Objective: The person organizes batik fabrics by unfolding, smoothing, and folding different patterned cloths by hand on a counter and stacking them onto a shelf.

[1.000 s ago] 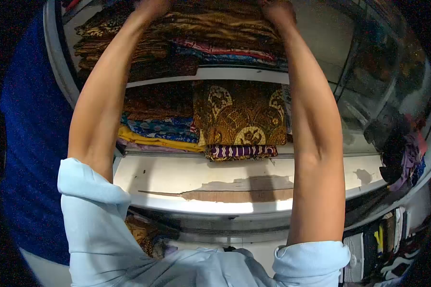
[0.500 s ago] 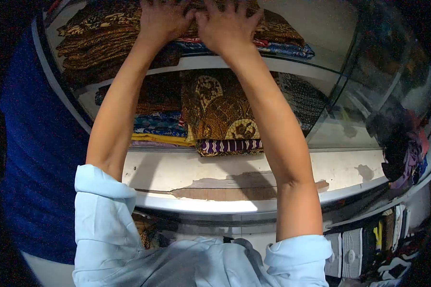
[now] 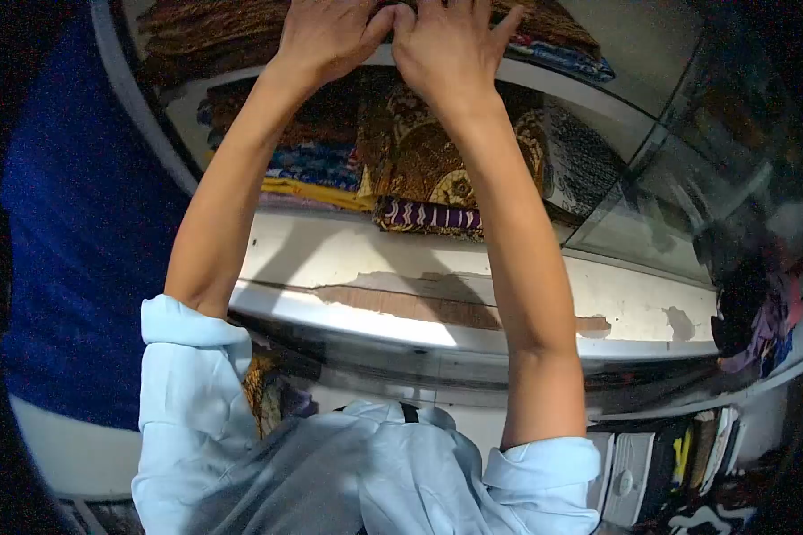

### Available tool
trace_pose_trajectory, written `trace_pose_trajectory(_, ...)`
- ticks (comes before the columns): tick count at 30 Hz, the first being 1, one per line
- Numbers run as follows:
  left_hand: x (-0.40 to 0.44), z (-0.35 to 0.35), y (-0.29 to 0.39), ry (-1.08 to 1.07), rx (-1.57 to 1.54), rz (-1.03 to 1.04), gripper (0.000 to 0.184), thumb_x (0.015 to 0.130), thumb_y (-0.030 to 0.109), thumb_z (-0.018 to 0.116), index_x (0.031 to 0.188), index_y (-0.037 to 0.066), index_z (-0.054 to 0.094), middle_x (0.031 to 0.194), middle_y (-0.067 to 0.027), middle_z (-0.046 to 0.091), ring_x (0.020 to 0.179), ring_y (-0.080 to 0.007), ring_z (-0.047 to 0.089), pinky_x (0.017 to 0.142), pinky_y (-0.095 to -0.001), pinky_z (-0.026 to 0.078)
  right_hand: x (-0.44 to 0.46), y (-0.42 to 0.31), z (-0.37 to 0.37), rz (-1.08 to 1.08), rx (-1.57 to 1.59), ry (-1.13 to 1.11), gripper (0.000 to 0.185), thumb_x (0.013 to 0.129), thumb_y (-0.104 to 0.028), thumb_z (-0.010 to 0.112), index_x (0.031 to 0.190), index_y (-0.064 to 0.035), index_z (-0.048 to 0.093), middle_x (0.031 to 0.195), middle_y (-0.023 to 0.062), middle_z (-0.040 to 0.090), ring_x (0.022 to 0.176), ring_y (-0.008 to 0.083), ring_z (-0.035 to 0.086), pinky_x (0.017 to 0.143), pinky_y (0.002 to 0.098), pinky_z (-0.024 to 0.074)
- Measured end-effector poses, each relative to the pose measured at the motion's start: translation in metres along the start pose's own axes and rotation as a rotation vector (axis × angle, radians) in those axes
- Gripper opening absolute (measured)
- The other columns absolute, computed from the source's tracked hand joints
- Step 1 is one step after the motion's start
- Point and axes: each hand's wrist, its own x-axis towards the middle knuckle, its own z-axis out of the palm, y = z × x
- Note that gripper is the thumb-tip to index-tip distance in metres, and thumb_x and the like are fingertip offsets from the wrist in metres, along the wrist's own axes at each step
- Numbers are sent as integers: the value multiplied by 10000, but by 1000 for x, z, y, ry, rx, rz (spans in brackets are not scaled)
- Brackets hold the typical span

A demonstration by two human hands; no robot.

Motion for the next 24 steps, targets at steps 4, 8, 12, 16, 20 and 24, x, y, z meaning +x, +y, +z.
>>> trace_pose_trajectory(4, -52, -64, 15, 79, -158, -110, 462, 852, 214, 416, 1290, 66, 423, 1360, -189, 348, 1304, -322, 249, 1066, -497, 139, -49, -35, -33, -119, 213, 118, 469, 905, -326, 377, 1345, -166, 343, 1342, 207, 370, 1257, 406, 303, 1012, 567, 182)
trace_pose_trajectory(8, -145, -103, 17, 100, -172, -280, 525, 755, 322, 579, 1264, 229, 492, 1396, -148, 312, 1296, -390, 225, 988, -632, 135, -117, -81, -52, -194, 570, -104, 546, 846, -235, 499, 1359, -152, 332, 1346, 258, 318, 1249, 456, 282, 991, 601, 196)
trace_pose_trajectory(12, -267, -144, 19, -109, -53, -606, 532, 793, 311, 560, 1294, 164, 456, 1403, -182, 287, 1308, -400, 202, 1019, -594, 121, -183, -129, -56, -300, 1012, -366, 585, 795, -161, 566, 1343, -128, 365, 1364, 259, 295, 1253, 445, 287, 1002, 565, 214)
trace_pose_trajectory(16, -403, -186, 27, -432, 138, -959, 545, 833, 339, 531, 1325, 142, 403, 1415, -198, 246, 1307, -417, 183, 1027, -580, 115, -253, -179, -43, -424, 1353, -633, 481, 790, -132, 572, 1256, -87, 460, 1292, 246, 397, 1189, 423, 382, 976, 476, 313)
trace_pose_trajectory(20, -527, -238, 47, -584, 290, -1325, 567, 846, 370, 524, 1336, 123, 381, 1414, -225, 226, 1299, -444, 168, 1021, -581, 134, -333, -229, -19, -521, 1440, -917, 451, 803, -123, 570, 1235, -50, 465, 1238, 250, 455, 1178, 411, 399, 971, 452, 331)
trace_pose_trajectory(24, -610, -279, 62, -827, 328, -1473, 658, 841, 423, 530, 1376, 115, 301, 1419, -238, 202, 1302, -450, 154, 1010, -582, 171, -408, -273, 7, -629, 1367, -1206, 472, 821, -148, 559, 1268, -59, 434, 1260, 245, 441, 1187, 401, 395, 1000, 428, 315)
